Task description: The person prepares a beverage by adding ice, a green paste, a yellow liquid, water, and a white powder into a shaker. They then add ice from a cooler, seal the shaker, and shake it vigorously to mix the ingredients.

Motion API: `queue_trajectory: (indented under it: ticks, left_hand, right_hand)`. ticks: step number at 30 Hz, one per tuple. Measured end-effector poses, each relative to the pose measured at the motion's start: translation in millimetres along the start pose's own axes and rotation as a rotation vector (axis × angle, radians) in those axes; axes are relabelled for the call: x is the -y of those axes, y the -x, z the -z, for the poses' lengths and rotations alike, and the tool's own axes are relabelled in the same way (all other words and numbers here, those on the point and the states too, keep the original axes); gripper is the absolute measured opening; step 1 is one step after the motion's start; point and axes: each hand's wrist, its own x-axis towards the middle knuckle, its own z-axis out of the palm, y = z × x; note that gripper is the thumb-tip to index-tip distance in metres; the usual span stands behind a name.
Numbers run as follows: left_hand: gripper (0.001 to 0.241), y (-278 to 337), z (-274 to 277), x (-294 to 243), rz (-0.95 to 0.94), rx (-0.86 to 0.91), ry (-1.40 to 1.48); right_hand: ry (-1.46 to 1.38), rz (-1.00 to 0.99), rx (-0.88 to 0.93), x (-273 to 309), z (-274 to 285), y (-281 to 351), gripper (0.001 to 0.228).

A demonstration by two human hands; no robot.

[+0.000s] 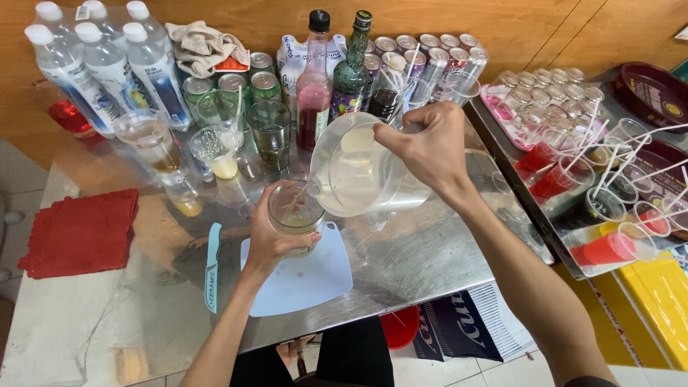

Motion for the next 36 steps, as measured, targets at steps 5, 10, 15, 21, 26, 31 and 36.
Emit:
queue_trajectory:
  ticks: [5, 10, 15, 21, 26, 31, 36]
  left_hand:
    - [0.105, 0.7, -0.3, 2.4, -0.004, -0.014, 0.01]
    - [0.107, 0.4, -2.9, -4.2, -0.009, -0.048, 0.041]
    - [0.105, -0.4, -1.2, -5.8, -0.037, -0.061, 0.013]
    - [0.107, -2.4, 16.1, 9.9, -0.036, -0.161, -0.094]
    - [0.106, -10.7, 29.9, 16.3, -0.069, -0.228, -0.152]
    - [0.108, -27.7, 47.2, 39.8, -0.194, -0.297, -0.271]
    - [0.106, -39.2, 42.6, 37.0, -0.187, -0.332, -0.336]
  right_hand:
    - [-0.048, -0.063, -0.049, -15.2, -0.6, 8.7, 0.064]
    - [-0.226, -0.284, -0.253, -3.8, -6.8, 30.6, 0.059]
    - [-0.458, -0.547, -0.523, -15.9, -1.3, 54.0, 0.04]
    - [-0.49, -0.643, -0.874, -75.3, 21.2, 75.1, 0.045]
    - [-0.451, -0.52, -1.066, -125.8, 57.1, 101.7, 0.056]
    - [-0.271, -0.584, -1.08, -201.0, 72.6, 128.3, 0.061]
    - [-0.07, -0.66, -1.168, -247.8, 69.5, 147.3, 0.054]
